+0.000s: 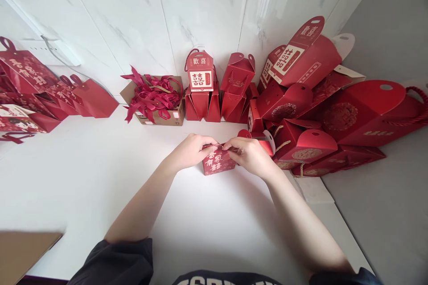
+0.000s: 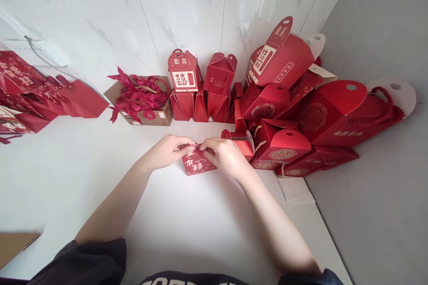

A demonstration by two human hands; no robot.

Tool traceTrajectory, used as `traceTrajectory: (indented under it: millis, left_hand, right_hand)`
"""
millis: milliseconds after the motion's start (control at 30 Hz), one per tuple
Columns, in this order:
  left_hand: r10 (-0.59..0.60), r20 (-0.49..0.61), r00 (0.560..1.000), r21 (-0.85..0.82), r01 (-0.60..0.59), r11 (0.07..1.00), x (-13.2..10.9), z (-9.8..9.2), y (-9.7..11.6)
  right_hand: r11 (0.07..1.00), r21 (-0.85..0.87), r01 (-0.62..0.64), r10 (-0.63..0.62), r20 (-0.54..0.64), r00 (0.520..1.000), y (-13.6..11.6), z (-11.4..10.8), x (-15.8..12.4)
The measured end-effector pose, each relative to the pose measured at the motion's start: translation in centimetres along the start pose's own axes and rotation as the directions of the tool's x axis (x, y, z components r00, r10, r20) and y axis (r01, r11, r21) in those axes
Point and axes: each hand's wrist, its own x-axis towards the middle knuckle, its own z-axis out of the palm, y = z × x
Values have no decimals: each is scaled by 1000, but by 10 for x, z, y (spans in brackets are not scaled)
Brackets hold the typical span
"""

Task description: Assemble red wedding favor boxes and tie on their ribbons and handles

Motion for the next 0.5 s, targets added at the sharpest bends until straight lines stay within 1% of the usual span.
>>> traceTrajectory:
  millis: [100, 200, 267, 333, 433, 500]
  left_hand:
    - [12, 3, 1000, 21, -12, 1000, -1, -1, 3]
    - [7, -5, 1000, 56, -7, 998, -1, 0, 4]
    - [-2, -3, 1000, 79, 3, 997, -1, 0, 4]
    - [-6, 0, 1000, 81, 6, 997, -1, 0, 4]
    - [7, 13, 1000, 55, -8, 998, -1, -1, 4]
    - [11, 31, 999, 43, -13, 999, 0, -2, 4]
  right_hand:
    - [995, -95, 34, -34, -4, 999, -6, 4, -1]
    - [968, -232, 91, -93, 1, 996, -11, 7, -2]
    - [939, -323, 114, -127, -20, 992, -13, 8, -1]
    - [917, -383, 108, -146, -71, 987, -14, 7, 0]
    - [919, -385, 84, -148, -139, 979, -12, 4, 2]
    - [927, -364, 92, -152, -140, 978, -11, 2, 2]
